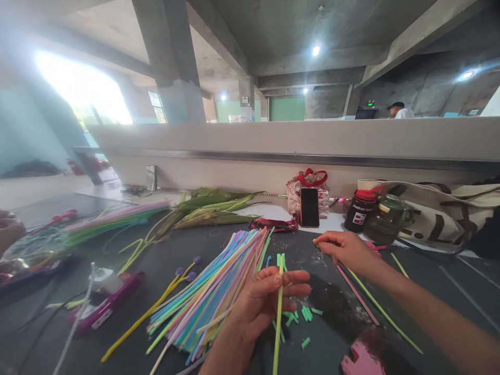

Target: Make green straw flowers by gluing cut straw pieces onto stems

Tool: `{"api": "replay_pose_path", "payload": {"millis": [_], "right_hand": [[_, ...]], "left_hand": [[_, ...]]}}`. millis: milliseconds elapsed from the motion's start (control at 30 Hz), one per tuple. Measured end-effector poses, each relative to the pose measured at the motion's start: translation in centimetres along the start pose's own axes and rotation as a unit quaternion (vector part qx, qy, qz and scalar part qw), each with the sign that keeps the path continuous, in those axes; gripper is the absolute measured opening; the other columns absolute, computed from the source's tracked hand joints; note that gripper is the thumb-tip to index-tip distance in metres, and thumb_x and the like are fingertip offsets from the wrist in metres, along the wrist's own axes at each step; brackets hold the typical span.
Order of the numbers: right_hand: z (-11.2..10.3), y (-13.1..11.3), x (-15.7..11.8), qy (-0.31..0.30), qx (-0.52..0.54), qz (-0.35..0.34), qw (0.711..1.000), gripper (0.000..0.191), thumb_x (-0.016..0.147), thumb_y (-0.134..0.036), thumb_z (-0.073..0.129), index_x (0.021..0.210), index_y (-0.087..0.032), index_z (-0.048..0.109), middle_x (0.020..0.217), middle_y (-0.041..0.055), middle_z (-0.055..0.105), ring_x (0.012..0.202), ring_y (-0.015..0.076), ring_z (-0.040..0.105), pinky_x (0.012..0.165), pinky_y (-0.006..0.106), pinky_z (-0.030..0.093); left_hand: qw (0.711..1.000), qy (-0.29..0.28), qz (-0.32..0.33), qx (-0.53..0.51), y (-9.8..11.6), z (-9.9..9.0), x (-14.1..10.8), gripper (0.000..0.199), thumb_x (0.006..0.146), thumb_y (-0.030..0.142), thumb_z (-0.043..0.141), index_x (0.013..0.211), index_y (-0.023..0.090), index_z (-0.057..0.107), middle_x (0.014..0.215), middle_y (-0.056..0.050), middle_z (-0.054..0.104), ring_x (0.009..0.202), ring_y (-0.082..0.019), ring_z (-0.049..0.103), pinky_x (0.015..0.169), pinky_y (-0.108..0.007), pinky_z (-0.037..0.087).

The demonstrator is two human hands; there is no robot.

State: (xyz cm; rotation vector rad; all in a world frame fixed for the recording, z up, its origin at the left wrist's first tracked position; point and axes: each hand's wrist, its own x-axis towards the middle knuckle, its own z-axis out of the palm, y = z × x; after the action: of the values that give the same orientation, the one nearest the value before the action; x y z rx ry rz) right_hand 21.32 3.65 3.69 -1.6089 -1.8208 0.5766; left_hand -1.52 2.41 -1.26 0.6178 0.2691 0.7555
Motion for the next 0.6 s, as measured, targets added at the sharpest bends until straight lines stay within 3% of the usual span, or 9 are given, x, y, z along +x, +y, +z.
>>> {"api": "replay_pose_path", "payload": {"millis": [100, 200, 300, 400, 500, 600], "right_hand": [[1.2, -2.3, -1.2, -0.027, 0.016, -0.064, 0.997, 0.013, 0.071, -0.024, 0.055, 0.077, -0.023, 0.066, 0.078, 0.0000, 0.060, 0.068, 0.0145, 0.055, 0.062, 0.025, 0.041], [2.1, -4.0, -2.0, -0.061, 0.005, -0.161, 0.985, 0.010, 0.070, -0.023, 0.060, 0.078, -0.024, 0.067, 0.087, 0.0014, 0.057, 0.077, 0.0140, 0.054, 0.070, 0.025, 0.042], [2.7, -4.7, -2.3, -0.063, -0.067, -0.266, 0.959, 0.011, 0.075, -0.022, 0.057, 0.081, -0.022, 0.066, 0.092, 0.0036, 0.054, 0.082, 0.0146, 0.052, 0.073, 0.027, 0.041], [3.2, -4.4, -2.1, -0.048, -0.154, -0.333, 0.929, 0.014, 0.076, -0.019, 0.056, 0.087, -0.024, 0.064, 0.098, 0.0045, 0.054, 0.086, 0.0166, 0.050, 0.075, 0.030, 0.039], [4.0, -3.9, -1.9, -0.033, -0.220, -0.367, 0.903, 0.014, 0.079, -0.020, 0.052, 0.087, -0.024, 0.062, 0.101, 0.0058, 0.054, 0.087, 0.0189, 0.048, 0.075, 0.034, 0.039], [4.6, -3.9, -1.6, -0.020, -0.236, -0.361, 0.902, 0.008, 0.080, -0.018, 0.051, 0.079, -0.018, 0.059, 0.098, 0.0064, 0.057, 0.085, 0.0193, 0.048, 0.075, 0.034, 0.039]], "left_hand": [[1.000, 0.003, -0.004, -0.006, -0.1, 0.1, 0.0, 0.005, 0.070, 0.016, 0.061, 0.073, 0.016, 0.057, 0.102, -0.015, 0.064, 0.093, -0.030, 0.060, 0.062, -0.028, 0.045], [1.000, 0.011, -0.003, -0.010, -0.1, 0.3, 0.1, 0.002, 0.069, 0.014, 0.060, 0.070, 0.015, 0.058, 0.092, -0.011, 0.067, 0.092, -0.030, 0.060, 0.072, -0.037, 0.045], [1.000, 0.019, 0.004, -0.020, -0.2, 0.4, 0.3, 0.004, 0.067, 0.013, 0.061, 0.065, 0.014, 0.058, 0.079, -0.007, 0.068, 0.087, -0.028, 0.061, 0.080, -0.045, 0.042], [0.999, 0.021, 0.011, -0.033, -0.3, 0.3, 0.4, 0.005, 0.065, 0.014, 0.063, 0.065, 0.014, 0.058, 0.072, -0.004, 0.066, 0.082, -0.025, 0.062, 0.081, -0.045, 0.041], [0.999, 0.021, 0.022, -0.034, -0.5, 0.1, 0.4, 0.005, 0.066, 0.015, 0.062, 0.065, 0.014, 0.058, 0.069, -0.002, 0.064, 0.081, -0.024, 0.061, 0.083, -0.045, 0.041], [0.999, 0.018, 0.024, -0.027, -0.6, -0.1, 0.6, 0.005, 0.070, 0.012, 0.057, 0.065, 0.013, 0.058, 0.072, -0.002, 0.064, 0.081, -0.024, 0.061, 0.085, -0.048, 0.039]]}}
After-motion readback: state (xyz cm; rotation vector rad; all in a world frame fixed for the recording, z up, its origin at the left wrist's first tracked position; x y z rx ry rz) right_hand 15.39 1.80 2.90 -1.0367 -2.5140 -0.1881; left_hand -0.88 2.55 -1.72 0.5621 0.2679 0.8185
